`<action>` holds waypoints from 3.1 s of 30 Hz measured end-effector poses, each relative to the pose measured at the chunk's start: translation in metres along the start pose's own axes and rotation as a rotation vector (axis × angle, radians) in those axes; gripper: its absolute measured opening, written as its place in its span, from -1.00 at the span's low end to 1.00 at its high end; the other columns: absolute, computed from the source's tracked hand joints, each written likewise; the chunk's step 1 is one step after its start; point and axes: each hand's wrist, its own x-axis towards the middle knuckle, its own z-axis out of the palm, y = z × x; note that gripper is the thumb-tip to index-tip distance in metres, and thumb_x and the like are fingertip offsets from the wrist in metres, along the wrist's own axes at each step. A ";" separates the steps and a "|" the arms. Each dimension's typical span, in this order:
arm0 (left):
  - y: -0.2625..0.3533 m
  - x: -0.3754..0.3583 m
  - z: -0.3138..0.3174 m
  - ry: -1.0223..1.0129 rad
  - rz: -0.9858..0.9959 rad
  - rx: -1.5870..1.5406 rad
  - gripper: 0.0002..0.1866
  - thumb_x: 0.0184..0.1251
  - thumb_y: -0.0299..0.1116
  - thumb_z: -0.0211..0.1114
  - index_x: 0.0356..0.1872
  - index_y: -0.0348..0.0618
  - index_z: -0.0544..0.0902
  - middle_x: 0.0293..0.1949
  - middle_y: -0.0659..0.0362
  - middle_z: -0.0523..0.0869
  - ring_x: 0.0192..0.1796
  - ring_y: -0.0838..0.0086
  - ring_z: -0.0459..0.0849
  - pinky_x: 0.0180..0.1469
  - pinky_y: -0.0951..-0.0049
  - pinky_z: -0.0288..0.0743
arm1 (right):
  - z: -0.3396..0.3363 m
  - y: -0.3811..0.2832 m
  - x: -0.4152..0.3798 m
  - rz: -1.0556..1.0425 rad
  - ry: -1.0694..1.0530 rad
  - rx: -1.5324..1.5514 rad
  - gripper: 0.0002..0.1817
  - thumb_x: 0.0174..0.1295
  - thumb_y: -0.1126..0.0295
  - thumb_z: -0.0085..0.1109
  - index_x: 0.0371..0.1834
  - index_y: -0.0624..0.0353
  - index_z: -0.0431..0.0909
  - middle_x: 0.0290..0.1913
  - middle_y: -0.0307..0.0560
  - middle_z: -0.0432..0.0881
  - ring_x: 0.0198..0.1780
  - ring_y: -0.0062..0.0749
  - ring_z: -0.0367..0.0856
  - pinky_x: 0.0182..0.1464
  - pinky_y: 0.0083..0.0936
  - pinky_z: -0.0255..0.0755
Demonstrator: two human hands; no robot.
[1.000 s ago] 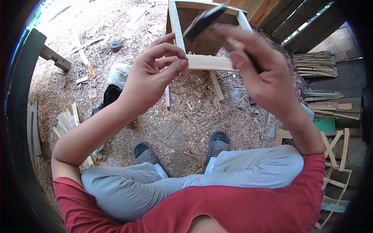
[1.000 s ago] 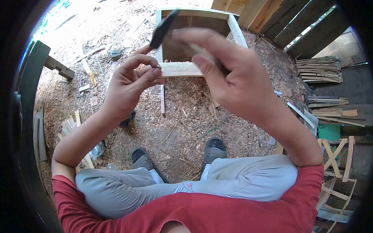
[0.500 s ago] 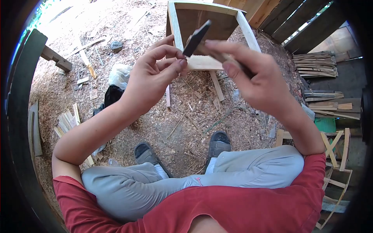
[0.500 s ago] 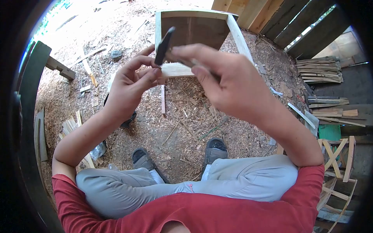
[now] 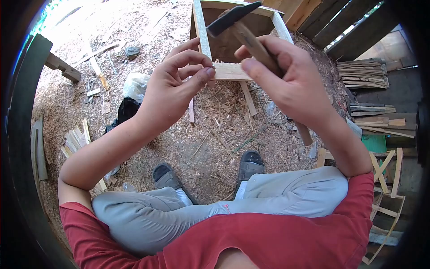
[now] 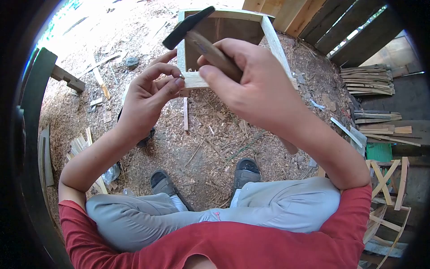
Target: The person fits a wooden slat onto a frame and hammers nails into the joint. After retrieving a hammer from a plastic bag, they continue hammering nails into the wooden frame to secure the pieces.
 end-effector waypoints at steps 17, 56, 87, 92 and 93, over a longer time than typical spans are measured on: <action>0.001 -0.007 -0.002 0.017 -0.100 -0.072 -0.78 0.63 -0.35 0.19 0.15 -0.17 0.48 0.56 -0.06 0.26 0.23 0.30 0.73 0.27 0.14 0.71 | 0.018 -0.001 0.031 0.284 -0.182 0.098 -0.70 0.33 0.22 0.36 -0.31 0.30 0.73 -0.51 -0.23 0.68 -0.50 -0.72 0.53 -0.44 -0.58 0.38; 0.025 0.036 -0.004 -0.120 -0.672 -0.338 -0.49 0.56 -0.32 -0.11 0.37 -0.50 0.31 0.20 -0.23 0.65 0.24 -0.06 0.73 0.31 0.08 0.69 | -0.038 0.000 0.032 0.335 -0.219 0.272 -0.71 0.49 0.20 0.26 -0.12 0.26 0.71 -0.54 -0.42 0.49 -0.52 -0.79 0.35 -0.50 -0.59 0.19; -0.007 0.043 -0.010 -0.301 -0.681 -0.608 -0.41 0.44 -0.23 0.20 0.37 -0.24 0.23 0.10 -0.40 0.69 0.07 -0.13 0.81 0.06 0.05 0.82 | -0.023 -0.049 -0.018 0.595 -0.051 0.058 -0.67 0.53 0.45 0.06 0.27 0.34 0.48 -0.16 -0.18 0.58 -0.22 -0.67 0.47 -0.15 -0.63 0.38; 0.000 0.046 -0.009 -0.289 -0.681 -0.503 -0.50 0.55 -0.19 0.06 0.35 -0.21 0.21 0.07 -0.38 0.71 0.04 -0.13 0.82 0.07 0.06 0.82 | -0.013 -0.064 -0.016 0.459 -0.018 -0.090 -0.66 0.47 0.42 0.09 0.25 0.31 0.48 -0.25 0.15 0.64 -0.28 0.01 0.66 -0.19 -0.19 0.49; 0.002 0.045 -0.007 -0.294 -0.672 -0.471 -0.55 0.57 -0.23 0.00 0.34 -0.21 0.21 0.07 -0.37 0.71 0.04 -0.13 0.82 0.09 0.05 0.81 | -0.008 -0.062 -0.018 0.440 0.009 -0.097 -0.65 0.47 0.42 0.09 0.26 0.31 0.48 -0.23 0.16 0.64 -0.28 0.01 0.67 -0.19 -0.19 0.49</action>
